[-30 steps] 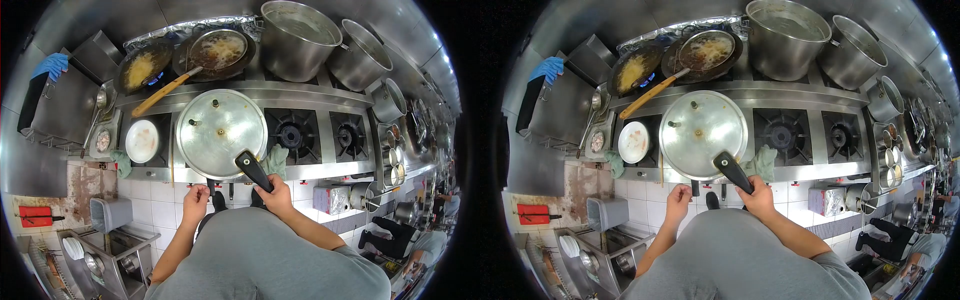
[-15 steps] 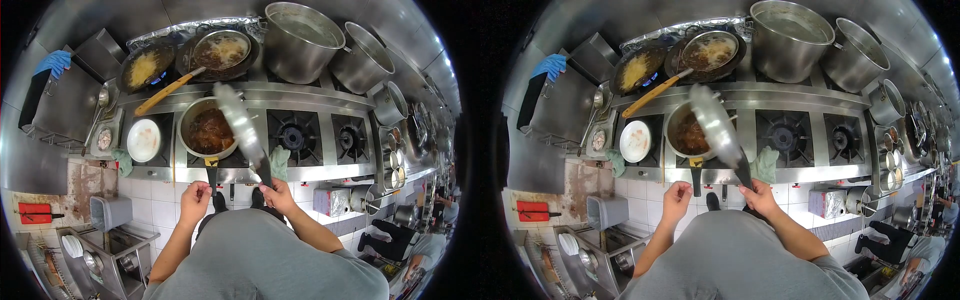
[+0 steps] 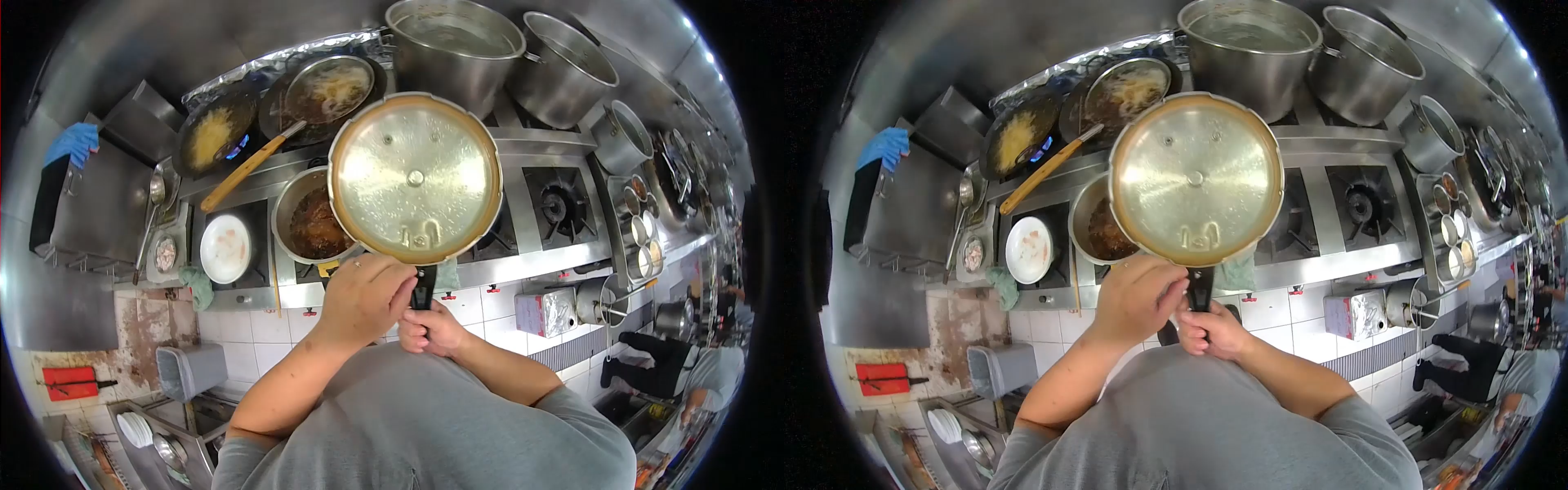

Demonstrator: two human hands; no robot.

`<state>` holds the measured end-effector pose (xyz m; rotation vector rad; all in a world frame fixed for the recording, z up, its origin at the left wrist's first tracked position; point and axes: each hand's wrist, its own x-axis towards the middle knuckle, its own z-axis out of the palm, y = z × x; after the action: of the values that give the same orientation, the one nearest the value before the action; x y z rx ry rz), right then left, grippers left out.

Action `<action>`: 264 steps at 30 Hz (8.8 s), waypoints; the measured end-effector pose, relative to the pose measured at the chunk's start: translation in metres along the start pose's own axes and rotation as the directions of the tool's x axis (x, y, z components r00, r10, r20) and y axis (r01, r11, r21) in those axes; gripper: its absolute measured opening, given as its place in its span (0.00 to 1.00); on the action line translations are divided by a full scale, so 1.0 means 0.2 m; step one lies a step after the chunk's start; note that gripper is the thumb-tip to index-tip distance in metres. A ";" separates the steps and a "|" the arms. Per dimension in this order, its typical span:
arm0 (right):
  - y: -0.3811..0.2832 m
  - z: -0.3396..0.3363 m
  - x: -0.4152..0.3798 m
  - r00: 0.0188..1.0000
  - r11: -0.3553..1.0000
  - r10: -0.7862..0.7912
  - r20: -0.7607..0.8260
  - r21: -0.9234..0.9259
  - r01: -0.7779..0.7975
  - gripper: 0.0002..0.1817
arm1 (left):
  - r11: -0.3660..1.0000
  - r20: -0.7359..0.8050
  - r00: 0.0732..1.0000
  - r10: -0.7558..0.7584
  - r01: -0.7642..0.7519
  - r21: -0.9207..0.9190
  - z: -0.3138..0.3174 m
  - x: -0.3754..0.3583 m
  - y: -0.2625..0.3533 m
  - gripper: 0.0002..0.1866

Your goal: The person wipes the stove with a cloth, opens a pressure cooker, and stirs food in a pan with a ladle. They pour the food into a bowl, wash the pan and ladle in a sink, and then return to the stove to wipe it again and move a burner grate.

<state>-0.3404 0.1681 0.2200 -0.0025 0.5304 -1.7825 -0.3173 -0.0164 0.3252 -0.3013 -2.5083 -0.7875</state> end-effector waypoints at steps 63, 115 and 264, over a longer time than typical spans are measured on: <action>-0.04 0.14 -0.14 0.635 -0.160 -0.765 -0.106 -0.924 -0.346 0.16 | -0.908 0.774 0.620 -0.123 0.245 -0.341 0.65 -0.49 -0.18 0.19; -0.06 -0.02 -0.12 0.547 0.089 -0.782 -0.299 -0.922 -0.377 0.17 | -0.613 0.643 0.597 -0.480 0.296 -0.733 0.79 -0.50 -0.18 0.07; -0.01 -0.06 -0.02 0.892 0.060 -0.451 -0.013 -0.998 0.015 0.23 | 0.853 -0.024 0.863 -0.504 0.493 -0.172 0.05 -0.53 -0.45 0.11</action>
<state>-0.3438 0.1758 0.2102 -0.8417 2.0895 -1.3311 -0.2609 -0.0910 0.2209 0.3443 -2.4846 -1.1804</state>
